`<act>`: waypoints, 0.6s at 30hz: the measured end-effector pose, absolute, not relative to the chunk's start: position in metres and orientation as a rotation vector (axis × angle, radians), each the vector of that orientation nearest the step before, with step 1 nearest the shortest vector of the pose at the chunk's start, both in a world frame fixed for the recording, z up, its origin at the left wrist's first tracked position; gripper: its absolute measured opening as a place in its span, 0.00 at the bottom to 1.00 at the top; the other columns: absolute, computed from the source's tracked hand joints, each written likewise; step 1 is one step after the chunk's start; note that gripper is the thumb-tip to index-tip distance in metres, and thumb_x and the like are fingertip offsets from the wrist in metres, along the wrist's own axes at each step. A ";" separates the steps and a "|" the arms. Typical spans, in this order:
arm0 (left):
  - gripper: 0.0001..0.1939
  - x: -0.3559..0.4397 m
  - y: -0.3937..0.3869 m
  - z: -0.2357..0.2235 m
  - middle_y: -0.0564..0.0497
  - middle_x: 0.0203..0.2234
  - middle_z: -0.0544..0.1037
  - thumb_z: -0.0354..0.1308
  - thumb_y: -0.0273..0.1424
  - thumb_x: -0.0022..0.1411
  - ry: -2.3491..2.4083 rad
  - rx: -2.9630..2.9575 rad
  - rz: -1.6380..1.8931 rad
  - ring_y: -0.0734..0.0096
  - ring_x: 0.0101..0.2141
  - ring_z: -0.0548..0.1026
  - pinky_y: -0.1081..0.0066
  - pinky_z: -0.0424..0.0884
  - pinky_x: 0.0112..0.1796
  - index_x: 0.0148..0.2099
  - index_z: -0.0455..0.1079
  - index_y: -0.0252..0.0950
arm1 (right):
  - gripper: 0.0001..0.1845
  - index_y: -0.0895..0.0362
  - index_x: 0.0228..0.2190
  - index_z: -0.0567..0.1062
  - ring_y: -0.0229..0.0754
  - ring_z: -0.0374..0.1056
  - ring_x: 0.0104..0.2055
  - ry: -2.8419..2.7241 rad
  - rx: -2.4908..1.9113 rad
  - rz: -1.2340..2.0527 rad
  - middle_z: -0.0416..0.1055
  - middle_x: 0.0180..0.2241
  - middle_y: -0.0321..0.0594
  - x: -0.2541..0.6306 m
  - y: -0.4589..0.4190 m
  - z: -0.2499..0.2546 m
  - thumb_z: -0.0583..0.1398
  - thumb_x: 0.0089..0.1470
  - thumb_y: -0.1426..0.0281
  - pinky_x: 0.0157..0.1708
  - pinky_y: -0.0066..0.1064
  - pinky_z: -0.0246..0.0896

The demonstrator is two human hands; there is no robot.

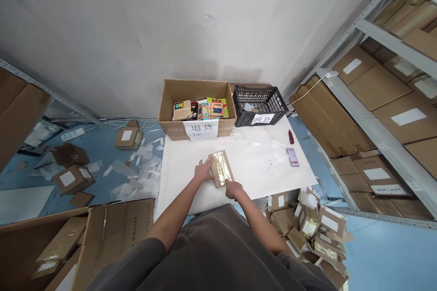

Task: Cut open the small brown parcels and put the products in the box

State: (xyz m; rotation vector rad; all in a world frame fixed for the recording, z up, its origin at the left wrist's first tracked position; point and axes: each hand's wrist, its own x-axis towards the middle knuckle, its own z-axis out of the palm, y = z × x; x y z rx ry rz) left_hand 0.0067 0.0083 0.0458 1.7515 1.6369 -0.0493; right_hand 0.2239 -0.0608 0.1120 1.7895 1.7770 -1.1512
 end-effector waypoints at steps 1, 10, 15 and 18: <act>0.72 0.008 0.006 0.047 0.51 0.76 0.42 0.76 0.50 0.36 1.647 1.762 -0.062 0.21 0.70 0.42 0.40 0.59 0.60 0.77 0.40 0.55 | 0.36 0.50 0.58 0.72 0.53 0.77 0.25 1.774 1.787 -1.149 0.81 0.41 0.53 0.227 -0.059 0.116 0.65 0.45 0.74 0.26 0.42 0.72; 0.68 0.055 -0.019 0.049 0.43 0.76 0.44 0.69 0.58 0.46 1.886 1.813 -0.209 0.28 0.72 0.41 0.38 0.48 0.65 0.78 0.36 0.45 | 0.43 0.50 0.73 0.45 0.54 0.77 0.49 1.907 1.940 -0.913 0.79 0.48 0.51 0.303 -0.047 0.125 0.57 0.65 0.69 0.43 0.36 0.66; 0.55 0.081 -0.025 0.054 0.36 0.72 0.55 0.67 0.55 0.53 1.781 2.105 -0.151 0.35 0.72 0.44 0.40 0.43 0.67 0.76 0.51 0.41 | 0.54 0.59 0.74 0.39 0.55 0.72 0.59 1.738 2.271 -1.152 0.73 0.58 0.55 0.295 -0.016 0.080 0.58 0.63 0.47 0.52 0.38 0.65; 0.45 0.091 -0.018 0.059 0.42 0.67 0.64 0.70 0.49 0.52 1.297 2.309 -0.135 0.43 0.69 0.55 0.51 0.53 0.66 0.69 0.63 0.45 | 0.56 0.58 0.73 0.44 0.54 0.70 0.61 1.652 2.345 -1.224 0.71 0.61 0.55 0.291 -0.001 0.055 0.63 0.58 0.47 0.54 0.38 0.65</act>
